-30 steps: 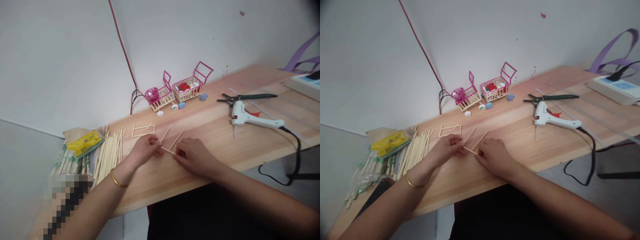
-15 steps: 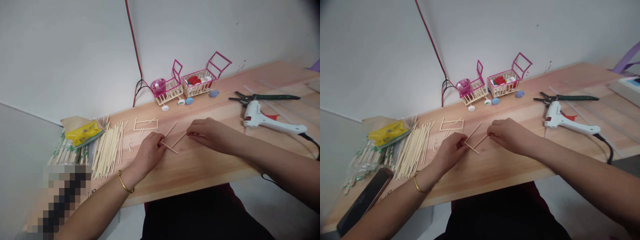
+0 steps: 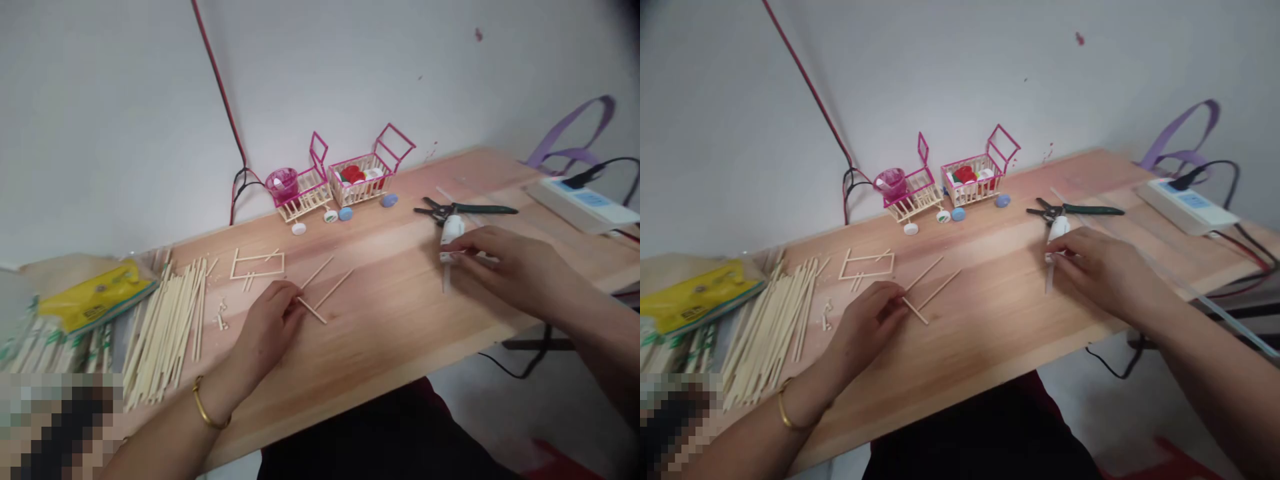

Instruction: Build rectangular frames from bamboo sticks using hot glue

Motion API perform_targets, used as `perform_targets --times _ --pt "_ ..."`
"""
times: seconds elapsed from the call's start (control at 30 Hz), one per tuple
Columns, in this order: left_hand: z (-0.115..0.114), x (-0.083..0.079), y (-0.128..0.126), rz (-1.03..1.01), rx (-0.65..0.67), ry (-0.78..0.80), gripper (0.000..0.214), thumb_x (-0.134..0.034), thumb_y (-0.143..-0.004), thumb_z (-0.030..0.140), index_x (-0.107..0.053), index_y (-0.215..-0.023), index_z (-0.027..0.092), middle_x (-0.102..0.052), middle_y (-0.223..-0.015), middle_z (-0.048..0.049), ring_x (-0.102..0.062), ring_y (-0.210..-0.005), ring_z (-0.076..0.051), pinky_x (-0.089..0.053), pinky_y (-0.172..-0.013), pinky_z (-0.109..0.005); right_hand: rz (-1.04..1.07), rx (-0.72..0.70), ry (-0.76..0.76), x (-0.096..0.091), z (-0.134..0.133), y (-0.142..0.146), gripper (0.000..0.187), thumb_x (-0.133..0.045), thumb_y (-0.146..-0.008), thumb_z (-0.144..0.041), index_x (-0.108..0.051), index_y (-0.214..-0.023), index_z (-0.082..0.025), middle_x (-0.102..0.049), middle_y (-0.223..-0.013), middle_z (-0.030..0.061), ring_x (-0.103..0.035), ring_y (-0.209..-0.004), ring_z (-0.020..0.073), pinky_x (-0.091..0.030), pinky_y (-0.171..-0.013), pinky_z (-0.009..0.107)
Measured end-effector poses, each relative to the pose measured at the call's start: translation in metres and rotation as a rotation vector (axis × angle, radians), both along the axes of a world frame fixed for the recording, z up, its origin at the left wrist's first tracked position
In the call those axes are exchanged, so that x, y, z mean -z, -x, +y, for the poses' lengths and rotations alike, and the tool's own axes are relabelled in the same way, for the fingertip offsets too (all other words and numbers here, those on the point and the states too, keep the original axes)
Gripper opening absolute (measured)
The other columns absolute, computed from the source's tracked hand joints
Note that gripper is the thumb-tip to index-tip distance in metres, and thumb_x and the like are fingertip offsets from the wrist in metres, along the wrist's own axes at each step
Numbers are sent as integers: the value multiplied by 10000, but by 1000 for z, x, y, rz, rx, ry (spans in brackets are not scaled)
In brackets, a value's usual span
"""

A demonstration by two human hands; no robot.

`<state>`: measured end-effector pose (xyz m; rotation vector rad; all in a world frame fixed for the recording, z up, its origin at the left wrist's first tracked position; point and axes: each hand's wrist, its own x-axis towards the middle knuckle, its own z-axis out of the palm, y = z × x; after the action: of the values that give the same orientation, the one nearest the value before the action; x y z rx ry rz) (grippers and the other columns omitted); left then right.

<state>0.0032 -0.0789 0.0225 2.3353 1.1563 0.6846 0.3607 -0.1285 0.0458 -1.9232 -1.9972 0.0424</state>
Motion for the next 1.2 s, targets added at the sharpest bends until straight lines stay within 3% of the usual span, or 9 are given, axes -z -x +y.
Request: perform_targets --times 0.23,0.37,0.5,0.6,0.77,0.93,1.2 --pt "-19 -2 -1 99 13 -155 144 -489 -854 150 -620 -911 167 -624 -901 -68 -568 -844 -182 -492 -743 -326 78 -526 106 -5 47 68 248 -383 -904 -290 -615 -928 -207 -651 -917 76 -596 -861 212 -442 -757 357" --pt "-26 0 -2 210 56 -223 159 -475 -858 147 -632 -878 164 -635 -849 -56 -560 -780 -187 -472 -675 -317 56 -642 125 2 71 91 253 -393 -905 -269 -635 -936 -203 -651 -912 72 -591 -838 203 -436 -734 345" --pt "-22 3 -2 229 84 -217 167 -474 -860 140 -637 -870 174 -643 -858 -41 -554 -787 -187 -457 -678 -313 150 -712 134 16 75 100 253 -396 -920 -273 -637 -949 -198 -640 -942 70 -584 -867 184 -443 -765 319" --pt "-19 4 0 215 66 -165 170 -479 -863 146 -642 -886 192 -642 -907 -35 -555 -836 -184 -454 -718 -313 185 -723 127 22 74 98 248 -403 -921 -270 -634 -977 -200 -627 -975 73 -580 -889 179 -447 -782 314" --pt "-18 5 2 213 62 -84 187 -464 -877 186 -642 -924 219 -638 -953 -35 -548 -889 -191 -451 -762 -329 180 -608 88 22 78 86 234 -412 -913 -276 -623 -968 -191 -625 -939 81 -586 -883 193 -458 -767 325" --pt "-18 6 1 164 50 -35 212 -454 -879 208 -657 -939 226 -644 -933 -37 -559 -879 -178 -460 -761 -316 156 -568 142 24 81 82 230 -421 -907 -308 -619 -950 -198 -654 -904 65 -609 -838 198 -462 -732 328" --pt "-17 9 0 158 77 -115 162 -487 -880 196 -642 -925 207 -636 -938 -26 -537 -884 -171 -458 -755 -313 179 -461 232 25 78 86 237 -432 -893 -337 -608 -977 -201 -677 -908 44 -627 -791 189 -476 -688 313"
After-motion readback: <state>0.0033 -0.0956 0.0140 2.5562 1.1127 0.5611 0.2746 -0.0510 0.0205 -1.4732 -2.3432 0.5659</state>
